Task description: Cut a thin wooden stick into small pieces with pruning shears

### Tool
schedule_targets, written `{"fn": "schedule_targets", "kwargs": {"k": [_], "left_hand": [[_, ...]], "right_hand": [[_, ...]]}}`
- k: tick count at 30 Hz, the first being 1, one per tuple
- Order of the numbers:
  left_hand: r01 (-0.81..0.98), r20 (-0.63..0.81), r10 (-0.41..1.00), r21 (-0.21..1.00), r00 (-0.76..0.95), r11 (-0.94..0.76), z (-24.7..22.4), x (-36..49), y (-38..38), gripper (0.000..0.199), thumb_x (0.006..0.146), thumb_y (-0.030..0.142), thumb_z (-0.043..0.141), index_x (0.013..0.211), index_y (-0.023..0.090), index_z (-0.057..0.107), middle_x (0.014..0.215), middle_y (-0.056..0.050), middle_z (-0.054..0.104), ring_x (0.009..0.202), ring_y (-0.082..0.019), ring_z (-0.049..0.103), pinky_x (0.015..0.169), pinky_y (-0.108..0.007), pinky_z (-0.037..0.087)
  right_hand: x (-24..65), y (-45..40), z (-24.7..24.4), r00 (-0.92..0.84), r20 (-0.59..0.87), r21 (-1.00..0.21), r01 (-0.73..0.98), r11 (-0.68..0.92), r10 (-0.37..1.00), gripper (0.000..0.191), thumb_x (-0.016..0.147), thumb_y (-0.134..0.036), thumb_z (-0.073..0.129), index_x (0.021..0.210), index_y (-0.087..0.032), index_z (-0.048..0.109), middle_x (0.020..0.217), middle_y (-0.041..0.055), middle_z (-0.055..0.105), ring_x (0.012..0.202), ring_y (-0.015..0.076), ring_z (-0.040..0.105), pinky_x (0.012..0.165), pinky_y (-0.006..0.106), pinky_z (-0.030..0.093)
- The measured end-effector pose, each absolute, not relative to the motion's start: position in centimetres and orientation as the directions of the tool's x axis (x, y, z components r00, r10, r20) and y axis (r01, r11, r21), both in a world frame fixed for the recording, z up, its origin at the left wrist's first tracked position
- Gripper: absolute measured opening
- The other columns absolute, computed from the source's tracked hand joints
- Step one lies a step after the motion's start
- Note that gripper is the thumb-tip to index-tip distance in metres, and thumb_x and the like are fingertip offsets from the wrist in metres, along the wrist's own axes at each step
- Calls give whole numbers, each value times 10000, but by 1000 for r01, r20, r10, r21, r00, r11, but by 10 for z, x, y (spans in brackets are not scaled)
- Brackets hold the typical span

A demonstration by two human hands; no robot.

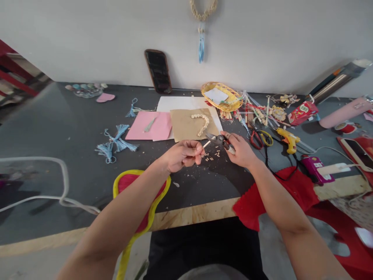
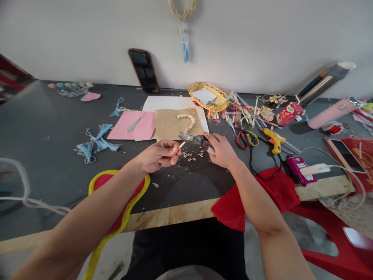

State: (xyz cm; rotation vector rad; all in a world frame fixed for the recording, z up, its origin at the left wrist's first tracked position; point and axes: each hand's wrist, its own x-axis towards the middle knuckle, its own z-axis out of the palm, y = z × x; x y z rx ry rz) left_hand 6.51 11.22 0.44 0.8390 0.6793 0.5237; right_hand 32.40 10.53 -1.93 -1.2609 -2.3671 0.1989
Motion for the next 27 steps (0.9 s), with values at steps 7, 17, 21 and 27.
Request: {"fn": "schedule_targets", "kwargs": {"k": [7, 17, 21, 27], "left_hand": [[-182, -307, 661, 806, 684, 563, 0, 65, 113, 323, 627, 363, 852, 677, 123, 642, 469, -28, 614, 318, -7, 253, 330, -150, 99], [-192, -317, 681, 805, 660, 561, -3, 64, 115, 355, 613, 375, 868, 678, 113, 637, 477, -32, 617, 327, -2, 264, 337, -143, 119], [-201, -311, 690, 807, 654, 555, -4, 65, 115, 354, 620, 370, 864, 683, 111, 630, 483, -33, 618, 331, -4, 274, 342, -142, 123], [-209, -316, 706, 809, 634, 550, -8, 67, 116, 340, 641, 367, 850, 698, 114, 630, 501, -32, 621, 340, -6, 285, 353, -146, 124]], "right_hand": [[325, 106, -22, -481, 334, -296, 763, 575, 811, 558, 852, -208, 522, 1399, -158, 422, 1170, 159, 614, 1085, 316, 578, 892, 462, 491], [324, 108, -23, -481, 305, -288, 776, 562, 822, 579, 842, -199, 518, 1410, -154, 418, 1203, 167, 611, 1111, 327, 572, 897, 473, 489], [325, 109, -24, -472, 296, -291, 784, 549, 831, 553, 848, -206, 524, 1392, -153, 439, 1223, 169, 612, 1119, 328, 575, 907, 481, 485], [327, 110, -25, -469, 298, -315, 774, 550, 831, 526, 862, -212, 527, 1380, -160, 455, 1218, 154, 624, 1101, 308, 589, 916, 459, 492]]}}
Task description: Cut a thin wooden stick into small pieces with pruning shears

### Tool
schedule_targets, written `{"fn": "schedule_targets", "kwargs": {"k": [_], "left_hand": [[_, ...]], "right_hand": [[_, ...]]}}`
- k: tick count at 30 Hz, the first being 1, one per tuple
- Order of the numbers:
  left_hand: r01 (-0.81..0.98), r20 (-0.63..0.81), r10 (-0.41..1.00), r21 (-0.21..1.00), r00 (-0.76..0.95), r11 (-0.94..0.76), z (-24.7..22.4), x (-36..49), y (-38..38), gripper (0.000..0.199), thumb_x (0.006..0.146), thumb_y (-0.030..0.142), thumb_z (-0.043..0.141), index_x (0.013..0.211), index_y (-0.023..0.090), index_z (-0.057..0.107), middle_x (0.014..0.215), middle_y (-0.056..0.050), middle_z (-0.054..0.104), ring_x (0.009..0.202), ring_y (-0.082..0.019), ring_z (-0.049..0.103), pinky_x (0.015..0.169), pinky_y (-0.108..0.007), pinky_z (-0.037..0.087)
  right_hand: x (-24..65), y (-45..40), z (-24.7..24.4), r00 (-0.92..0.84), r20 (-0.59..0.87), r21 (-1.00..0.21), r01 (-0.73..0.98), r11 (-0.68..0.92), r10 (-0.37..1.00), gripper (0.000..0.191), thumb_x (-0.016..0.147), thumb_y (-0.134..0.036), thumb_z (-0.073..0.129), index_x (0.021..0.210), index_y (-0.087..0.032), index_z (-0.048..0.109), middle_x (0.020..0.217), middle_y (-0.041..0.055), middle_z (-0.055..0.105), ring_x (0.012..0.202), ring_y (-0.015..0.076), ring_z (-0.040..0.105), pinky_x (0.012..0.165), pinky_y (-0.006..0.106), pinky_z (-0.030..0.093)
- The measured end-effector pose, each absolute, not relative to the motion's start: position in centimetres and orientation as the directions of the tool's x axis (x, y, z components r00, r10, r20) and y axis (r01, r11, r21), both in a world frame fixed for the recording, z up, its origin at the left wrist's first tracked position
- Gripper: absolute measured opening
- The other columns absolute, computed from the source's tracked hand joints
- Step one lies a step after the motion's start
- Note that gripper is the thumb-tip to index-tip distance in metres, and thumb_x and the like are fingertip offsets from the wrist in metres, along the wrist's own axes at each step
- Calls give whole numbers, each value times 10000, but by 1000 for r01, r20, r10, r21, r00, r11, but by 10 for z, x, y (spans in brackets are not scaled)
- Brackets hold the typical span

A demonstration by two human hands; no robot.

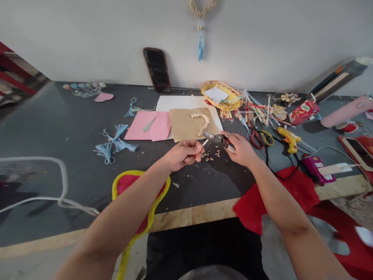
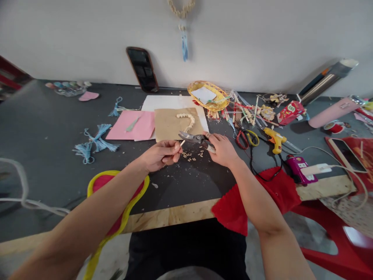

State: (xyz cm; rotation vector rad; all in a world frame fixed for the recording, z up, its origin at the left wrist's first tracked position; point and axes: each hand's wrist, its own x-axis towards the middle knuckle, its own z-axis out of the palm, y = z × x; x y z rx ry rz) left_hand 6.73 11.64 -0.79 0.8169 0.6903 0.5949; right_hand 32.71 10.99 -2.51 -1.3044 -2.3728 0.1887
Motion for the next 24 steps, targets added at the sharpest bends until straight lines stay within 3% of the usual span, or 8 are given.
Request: {"fn": "schedule_targets", "kwargs": {"k": [10, 17, 20, 24], "left_hand": [[-168, -302, 750, 862, 588, 479, -7, 69, 115, 383, 659, 422, 827, 696, 127, 585, 528, -23, 615, 363, -13, 298, 371, -162, 148], [-27, -6, 957, 1000, 290, 14, -5, 72, 111, 373, 741, 492, 742, 827, 152, 614, 708, -28, 672, 548, -86, 509, 503, -196, 377], [134, 132, 967, 977, 220, -164, -8, 72, 110, 271, 823, 428, 664, 834, 160, 631, 730, -28, 665, 593, -106, 524, 557, -217, 401], [312, 209, 960, 914, 187, -260, -8, 72, 107, 204, 893, 322, 559, 784, 172, 644, 759, -31, 696, 623, -117, 540, 599, -231, 399]], "right_hand": [[327, 110, -28, -448, 298, -324, 783, 531, 843, 535, 845, -202, 546, 1373, -179, 466, 1213, 144, 634, 1105, 307, 589, 928, 475, 492], [317, 102, -26, -314, 417, -288, 845, 451, 853, 628, 795, -163, 548, 1409, -188, 415, 1198, 144, 616, 1106, 329, 567, 913, 493, 498], [316, 101, -25, -291, 447, -307, 838, 451, 846, 599, 820, -174, 533, 1405, -197, 407, 1200, 146, 605, 1083, 328, 572, 910, 495, 508], [317, 104, -25, -310, 426, -349, 811, 470, 850, 600, 838, -185, 530, 1419, -215, 383, 1197, 141, 592, 1118, 326, 557, 956, 510, 494]]}}
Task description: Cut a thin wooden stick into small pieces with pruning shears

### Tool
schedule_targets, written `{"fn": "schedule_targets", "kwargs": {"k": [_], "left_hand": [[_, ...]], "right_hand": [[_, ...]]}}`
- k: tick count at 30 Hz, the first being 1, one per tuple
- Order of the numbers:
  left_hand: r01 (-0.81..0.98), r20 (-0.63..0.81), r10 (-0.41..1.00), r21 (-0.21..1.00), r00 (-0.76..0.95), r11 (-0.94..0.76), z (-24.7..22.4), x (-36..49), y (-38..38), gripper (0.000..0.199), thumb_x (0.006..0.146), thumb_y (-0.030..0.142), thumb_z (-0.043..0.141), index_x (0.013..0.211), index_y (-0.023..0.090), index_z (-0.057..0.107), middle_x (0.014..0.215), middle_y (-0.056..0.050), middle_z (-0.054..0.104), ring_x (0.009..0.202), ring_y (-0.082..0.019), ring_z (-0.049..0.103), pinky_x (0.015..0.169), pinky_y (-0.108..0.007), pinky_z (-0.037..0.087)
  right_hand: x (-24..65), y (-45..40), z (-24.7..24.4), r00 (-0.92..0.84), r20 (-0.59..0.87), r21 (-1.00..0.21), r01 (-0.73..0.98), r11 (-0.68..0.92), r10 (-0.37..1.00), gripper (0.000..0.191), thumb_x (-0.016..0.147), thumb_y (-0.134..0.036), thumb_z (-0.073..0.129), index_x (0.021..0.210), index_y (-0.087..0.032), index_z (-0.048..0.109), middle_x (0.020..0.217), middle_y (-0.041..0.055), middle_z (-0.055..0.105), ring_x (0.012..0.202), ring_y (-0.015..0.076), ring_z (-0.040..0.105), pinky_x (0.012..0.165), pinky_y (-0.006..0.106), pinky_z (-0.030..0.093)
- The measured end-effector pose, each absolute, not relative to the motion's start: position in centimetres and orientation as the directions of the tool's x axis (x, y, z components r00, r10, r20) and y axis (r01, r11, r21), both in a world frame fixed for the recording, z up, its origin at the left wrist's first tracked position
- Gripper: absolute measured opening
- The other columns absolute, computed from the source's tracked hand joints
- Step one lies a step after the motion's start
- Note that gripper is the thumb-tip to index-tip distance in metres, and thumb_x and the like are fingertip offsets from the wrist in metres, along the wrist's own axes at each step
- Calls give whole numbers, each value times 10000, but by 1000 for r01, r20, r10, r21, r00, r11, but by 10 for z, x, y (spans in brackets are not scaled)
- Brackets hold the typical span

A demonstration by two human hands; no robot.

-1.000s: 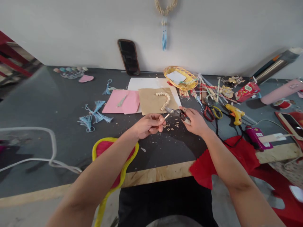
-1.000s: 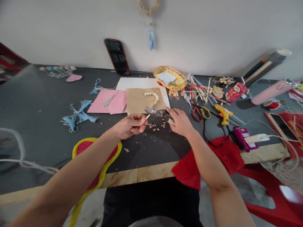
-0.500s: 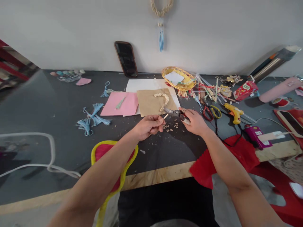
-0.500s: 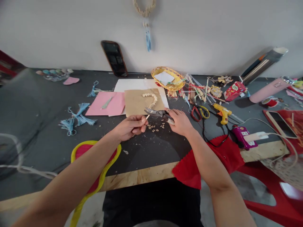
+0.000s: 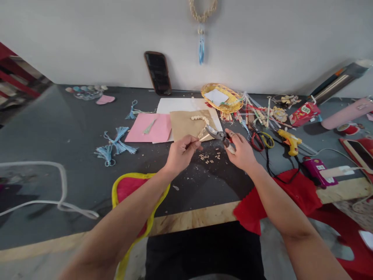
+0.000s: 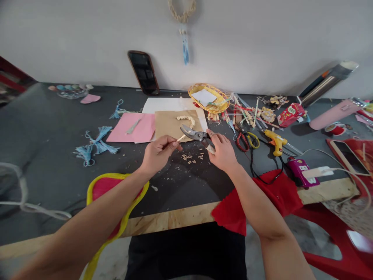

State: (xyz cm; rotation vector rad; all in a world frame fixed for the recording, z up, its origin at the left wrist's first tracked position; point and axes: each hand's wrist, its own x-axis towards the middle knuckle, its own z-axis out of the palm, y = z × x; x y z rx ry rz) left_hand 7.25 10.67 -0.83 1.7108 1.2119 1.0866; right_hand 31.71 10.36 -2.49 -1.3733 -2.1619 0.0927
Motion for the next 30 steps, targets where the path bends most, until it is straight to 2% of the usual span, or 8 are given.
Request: {"fn": "schedule_targets", "kwargs": {"k": [4, 8, 12, 21, 23, 26, 30], "left_hand": [[302, 233, 951, 909, 203, -287, -3, 74, 103, 195, 892, 293, 546, 771, 170, 637, 717, -32, 703, 650, -128, 569, 639, -237, 412], [213, 142, 955, 956, 260, -200, 2, 73, 103, 223, 882, 328, 555, 760, 159, 632, 673, -49, 695, 545, -104, 492, 539, -224, 363], [143, 67, 956, 983, 285, -112, 2, 74, 104, 221, 860, 358, 580, 789, 155, 627, 650, -49, 690, 478, -84, 412, 475, -215, 302], [213, 134, 966, 960, 223, -183, 6, 74, 102, 225, 851, 343, 599, 720, 162, 621, 626, -31, 672, 459, -81, 364, 470, -215, 293], [217, 145, 965, 957, 219, -193, 5, 74, 102, 237, 858, 356, 592, 725, 162, 619, 630, -32, 675, 463, -84, 383, 482, -216, 311], [198, 174, 963, 957, 205, -215, 1, 75, 102, 221, 845, 369, 616, 753, 167, 615, 664, -34, 680, 543, -108, 506, 540, -218, 372], [189, 178, 969, 959, 170, -210, -4, 77, 103, 169, 847, 328, 610, 799, 166, 623, 724, -45, 699, 601, -116, 552, 540, -215, 377]], "right_hand": [[318, 105, -23, -346, 382, -394, 778, 489, 857, 607, 844, -168, 515, 1432, -191, 366, 1184, 153, 582, 1148, 324, 543, 977, 508, 487], [319, 105, -23, -357, 370, -414, 764, 496, 858, 625, 852, -178, 515, 1450, -223, 340, 1205, 146, 567, 1166, 324, 529, 973, 521, 487], [321, 106, -24, -350, 387, -369, 789, 492, 853, 636, 846, -173, 506, 1457, -221, 337, 1195, 148, 567, 1153, 325, 529, 971, 521, 485], [317, 101, -18, -317, 380, -337, 828, 449, 869, 602, 824, -149, 486, 1418, -198, 402, 1056, 130, 613, 971, 297, 604, 867, 448, 527], [315, 100, -18, -309, 391, -335, 830, 446, 867, 583, 829, -147, 476, 1405, -200, 408, 1047, 127, 617, 948, 290, 609, 855, 436, 529], [314, 100, -21, -297, 408, -317, 841, 439, 864, 583, 832, -151, 480, 1406, -213, 397, 1038, 123, 618, 942, 293, 607, 846, 447, 529], [317, 103, -26, -307, 392, -296, 850, 435, 867, 594, 845, -188, 509, 1424, -205, 379, 1130, 145, 604, 1087, 331, 563, 917, 501, 499]]}}
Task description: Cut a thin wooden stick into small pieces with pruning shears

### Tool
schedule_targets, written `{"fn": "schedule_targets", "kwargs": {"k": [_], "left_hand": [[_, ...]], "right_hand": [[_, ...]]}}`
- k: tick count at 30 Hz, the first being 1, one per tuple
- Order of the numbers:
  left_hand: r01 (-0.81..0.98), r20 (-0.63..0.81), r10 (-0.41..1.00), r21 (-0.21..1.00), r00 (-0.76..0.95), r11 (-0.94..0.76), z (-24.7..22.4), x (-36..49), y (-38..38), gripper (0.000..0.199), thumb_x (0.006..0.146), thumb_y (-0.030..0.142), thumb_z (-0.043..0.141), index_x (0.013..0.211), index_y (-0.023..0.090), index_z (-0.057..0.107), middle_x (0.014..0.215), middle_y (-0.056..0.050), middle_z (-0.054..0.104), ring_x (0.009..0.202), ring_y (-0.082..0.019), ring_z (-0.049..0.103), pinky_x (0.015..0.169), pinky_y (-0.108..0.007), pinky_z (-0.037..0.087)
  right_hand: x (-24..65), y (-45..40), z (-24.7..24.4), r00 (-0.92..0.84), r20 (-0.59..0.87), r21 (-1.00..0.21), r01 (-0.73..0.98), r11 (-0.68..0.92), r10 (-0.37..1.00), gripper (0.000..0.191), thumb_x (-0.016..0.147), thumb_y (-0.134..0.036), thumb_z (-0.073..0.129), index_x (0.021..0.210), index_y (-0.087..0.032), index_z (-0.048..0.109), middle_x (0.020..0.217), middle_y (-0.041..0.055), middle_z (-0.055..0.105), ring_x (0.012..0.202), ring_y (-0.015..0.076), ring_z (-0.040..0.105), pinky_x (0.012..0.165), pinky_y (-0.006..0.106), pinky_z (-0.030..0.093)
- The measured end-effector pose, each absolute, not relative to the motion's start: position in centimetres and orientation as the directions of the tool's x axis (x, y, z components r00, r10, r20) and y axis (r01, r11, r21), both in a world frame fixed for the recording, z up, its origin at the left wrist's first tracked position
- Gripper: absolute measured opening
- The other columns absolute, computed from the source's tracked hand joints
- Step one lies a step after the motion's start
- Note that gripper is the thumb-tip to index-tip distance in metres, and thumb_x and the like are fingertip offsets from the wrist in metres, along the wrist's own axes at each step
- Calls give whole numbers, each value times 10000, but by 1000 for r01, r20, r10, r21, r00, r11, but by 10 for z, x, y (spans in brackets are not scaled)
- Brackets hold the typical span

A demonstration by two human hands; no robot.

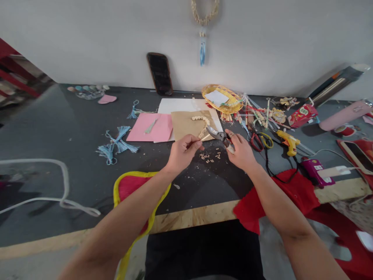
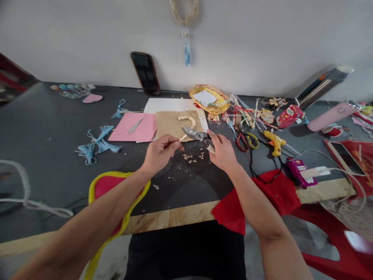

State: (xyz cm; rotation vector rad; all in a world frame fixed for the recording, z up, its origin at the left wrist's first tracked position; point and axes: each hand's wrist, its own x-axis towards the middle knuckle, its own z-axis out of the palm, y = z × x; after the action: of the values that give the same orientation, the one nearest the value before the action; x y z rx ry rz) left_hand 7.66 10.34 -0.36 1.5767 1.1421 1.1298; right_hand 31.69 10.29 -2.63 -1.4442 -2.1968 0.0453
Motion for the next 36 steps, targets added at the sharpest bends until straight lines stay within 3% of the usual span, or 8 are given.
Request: {"fn": "schedule_targets", "kwargs": {"k": [7, 11, 16, 23, 27, 32, 36], "left_hand": [[129, 96, 958, 982, 271, -136, 0, 72, 104, 245, 868, 357, 599, 744, 150, 640, 657, -46, 698, 456, -68, 408, 444, -207, 279], [-18, -45, 934, 998, 355, 55, 3, 72, 106, 290, 796, 423, 686, 742, 146, 618, 577, -32, 669, 386, -41, 303, 404, -206, 206], [-84, -171, 897, 971, 407, 224, 8, 72, 107, 347, 712, 444, 762, 718, 136, 601, 527, -27, 647, 347, -21, 277, 384, -198, 154], [-80, -158, 932, 978, 326, 194, 9, 74, 107, 346, 706, 440, 757, 733, 133, 599, 515, -16, 633, 354, -25, 290, 387, -192, 157], [-77, -58, 966, 994, 250, 80, 3, 78, 104, 296, 782, 422, 692, 787, 138, 609, 595, -24, 668, 394, -37, 319, 400, -187, 204], [68, 54, 981, 995, 184, -68, -4, 78, 105, 202, 820, 334, 658, 788, 136, 636, 715, -52, 707, 462, -51, 386, 434, -184, 279], [6, -27, 961, 1000, 276, 26, -2, 75, 107, 209, 815, 332, 659, 767, 130, 629, 617, -31, 672, 407, -36, 317, 401, -184, 212]], "right_hand": [[323, 106, -23, -383, 353, -382, 774, 505, 854, 624, 866, -214, 528, 1460, -201, 336, 1239, 163, 552, 1179, 329, 519, 974, 521, 479], [324, 106, -19, -401, 340, -389, 763, 515, 851, 601, 865, -200, 521, 1444, -193, 360, 1236, 162, 557, 1177, 325, 522, 968, 515, 489], [325, 106, -19, -413, 340, -375, 765, 524, 845, 612, 848, -189, 531, 1440, -172, 375, 1204, 163, 582, 1128, 317, 559, 960, 483, 502], [316, 102, -20, -337, 338, -392, 798, 457, 879, 557, 836, -185, 526, 1387, -175, 447, 1173, 140, 629, 1059, 300, 613, 895, 425, 533], [314, 101, -23, -300, 317, -383, 828, 411, 900, 538, 822, -160, 518, 1357, -177, 468, 1182, 142, 629, 1069, 299, 610, 906, 426, 528], [319, 105, -26, -321, 316, -373, 823, 428, 893, 553, 850, -200, 527, 1393, -164, 427, 1186, 154, 613, 1120, 316, 575, 960, 474, 498], [325, 108, -23, -405, 313, -398, 766, 506, 859, 537, 888, -246, 519, 1405, -157, 409, 1248, 163, 591, 1152, 305, 562, 994, 481, 481]]}}
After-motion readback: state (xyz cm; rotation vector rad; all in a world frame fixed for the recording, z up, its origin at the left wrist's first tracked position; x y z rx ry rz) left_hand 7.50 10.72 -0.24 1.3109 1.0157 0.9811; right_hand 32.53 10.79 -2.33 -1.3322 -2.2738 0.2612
